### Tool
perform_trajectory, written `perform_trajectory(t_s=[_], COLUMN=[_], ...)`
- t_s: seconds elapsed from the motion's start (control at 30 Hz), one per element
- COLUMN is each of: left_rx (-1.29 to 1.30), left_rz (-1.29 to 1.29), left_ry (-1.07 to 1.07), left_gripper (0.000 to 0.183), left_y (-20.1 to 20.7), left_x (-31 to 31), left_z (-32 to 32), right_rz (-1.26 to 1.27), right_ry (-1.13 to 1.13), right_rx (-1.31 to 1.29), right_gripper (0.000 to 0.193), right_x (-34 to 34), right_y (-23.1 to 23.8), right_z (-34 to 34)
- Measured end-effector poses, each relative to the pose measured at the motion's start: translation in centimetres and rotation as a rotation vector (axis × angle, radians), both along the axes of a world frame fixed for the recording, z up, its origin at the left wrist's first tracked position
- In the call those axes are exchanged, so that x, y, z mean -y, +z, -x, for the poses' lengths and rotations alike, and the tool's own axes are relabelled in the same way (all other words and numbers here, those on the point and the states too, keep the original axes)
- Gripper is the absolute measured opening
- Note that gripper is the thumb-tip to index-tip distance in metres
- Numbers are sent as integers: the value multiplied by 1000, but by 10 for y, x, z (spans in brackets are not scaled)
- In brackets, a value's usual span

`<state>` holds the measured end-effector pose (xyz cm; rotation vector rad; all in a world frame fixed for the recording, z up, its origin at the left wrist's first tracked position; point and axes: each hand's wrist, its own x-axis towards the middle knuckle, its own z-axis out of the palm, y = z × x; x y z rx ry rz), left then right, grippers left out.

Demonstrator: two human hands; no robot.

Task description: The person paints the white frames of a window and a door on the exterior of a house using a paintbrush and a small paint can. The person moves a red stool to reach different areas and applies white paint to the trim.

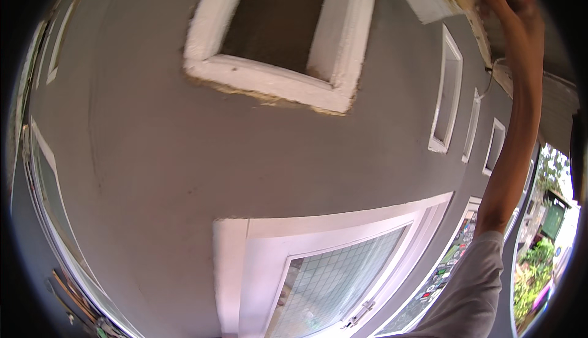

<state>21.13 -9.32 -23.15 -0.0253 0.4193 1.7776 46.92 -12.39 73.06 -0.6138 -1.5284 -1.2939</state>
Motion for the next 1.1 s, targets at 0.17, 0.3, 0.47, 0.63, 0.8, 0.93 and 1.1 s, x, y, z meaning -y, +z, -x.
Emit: perform_trajectory(t_s=[0.17,0.3,0.47,0.63,0.8,0.93,1.1], left_rx=[-111,-183,-275,-314,-333,-332,-332], left_rz=[-31,-63,-82,-85,-79,-65,-61], left_ry=[-30,-73,-108,-120,-135,-132,-154], left_gripper=[22,23,23,24,25,25,26], left_y=[-3,-7,-6,0,5,8,13], left_x=[-20,-46,-66,-65,-61,-51,-50], left_z=[40,58,82,94,99,95,91], right_rz=[-164,-79,31,-10,-96,-140,-187], right_ry=[-49,-7,-154,-340,-470,-458,-480], right_rx=[-98,-317,-425,-430,-232,-210,-198], right_gripper=[35,30,28,29,29,27,27], right_x=[-2,-19,-41,-60,-78,-80,-89], right_y=[-15,-32,-47,-42,-36,-40,-43], right_z=[-128,-198,-241,-244,-263,-243,-255])
